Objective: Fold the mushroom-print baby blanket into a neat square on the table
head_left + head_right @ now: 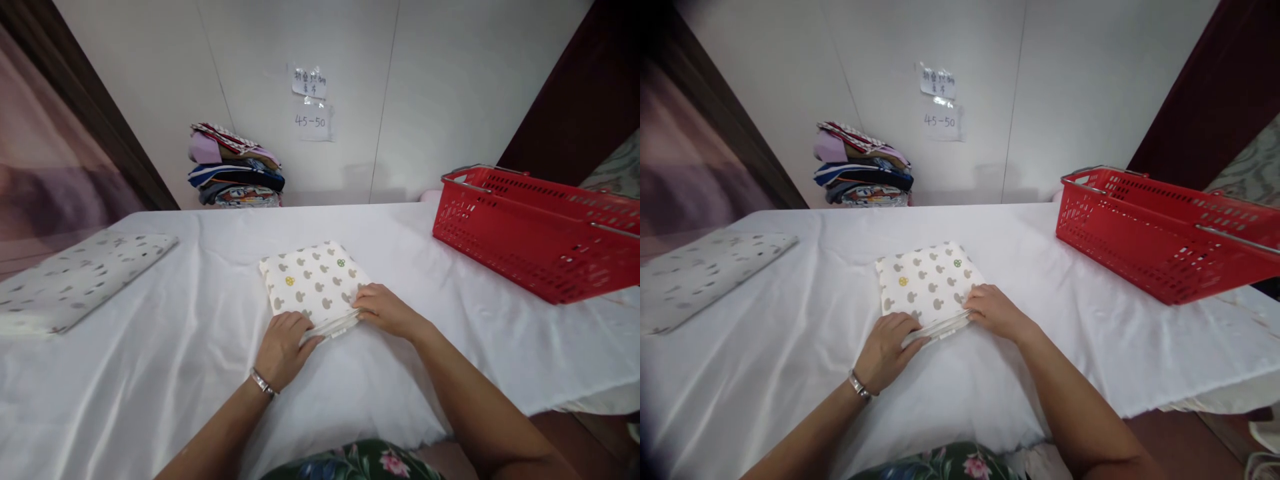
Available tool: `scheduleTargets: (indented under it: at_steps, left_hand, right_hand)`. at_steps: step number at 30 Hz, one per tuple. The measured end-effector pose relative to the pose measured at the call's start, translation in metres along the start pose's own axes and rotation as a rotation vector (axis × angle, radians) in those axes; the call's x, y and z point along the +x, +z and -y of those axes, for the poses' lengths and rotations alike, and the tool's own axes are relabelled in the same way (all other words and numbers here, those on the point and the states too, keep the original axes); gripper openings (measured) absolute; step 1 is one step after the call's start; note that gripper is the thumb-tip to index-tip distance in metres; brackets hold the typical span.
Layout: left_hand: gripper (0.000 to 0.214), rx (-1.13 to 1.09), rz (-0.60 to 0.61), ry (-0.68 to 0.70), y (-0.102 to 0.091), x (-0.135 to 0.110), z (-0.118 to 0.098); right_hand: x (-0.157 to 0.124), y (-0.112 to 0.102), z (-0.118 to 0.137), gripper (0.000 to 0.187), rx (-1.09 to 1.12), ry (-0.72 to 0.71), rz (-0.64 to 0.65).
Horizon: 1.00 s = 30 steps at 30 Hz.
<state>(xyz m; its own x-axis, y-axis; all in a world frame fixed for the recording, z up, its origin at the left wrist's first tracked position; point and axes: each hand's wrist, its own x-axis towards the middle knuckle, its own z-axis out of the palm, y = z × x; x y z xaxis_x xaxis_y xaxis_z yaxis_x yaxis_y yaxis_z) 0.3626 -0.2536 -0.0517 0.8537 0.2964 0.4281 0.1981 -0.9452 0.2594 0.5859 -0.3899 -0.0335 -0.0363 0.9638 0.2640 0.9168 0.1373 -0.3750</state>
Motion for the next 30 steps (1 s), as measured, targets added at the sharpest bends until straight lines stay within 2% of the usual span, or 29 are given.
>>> scheduleTargets:
  at_steps: [9,14,20,30]
  left_hand:
    - [0.016,0.055,-0.046,-0.008,0.002,0.000,-0.002]
    - [0.017,0.144,-0.070,0.015,-0.001,0.000,-0.004]
    - [0.017,0.200,-0.031,0.048,0.002,-0.001,-0.005]
    - [0.021,0.108,-0.047,-0.011,0.002,-0.003,-0.003]
  right_hand:
    - [0.001,0.005,-0.001,0.016,-0.025,-0.004,-0.040]
    - [0.004,0.006,0.006,0.021,-0.083,-0.007,-0.184]
    - [0.003,0.012,-0.001,0.016,-0.086,0.018,-0.046]
    - [0.002,0.014,-0.005,0.016,-0.062,-0.021,-0.097]
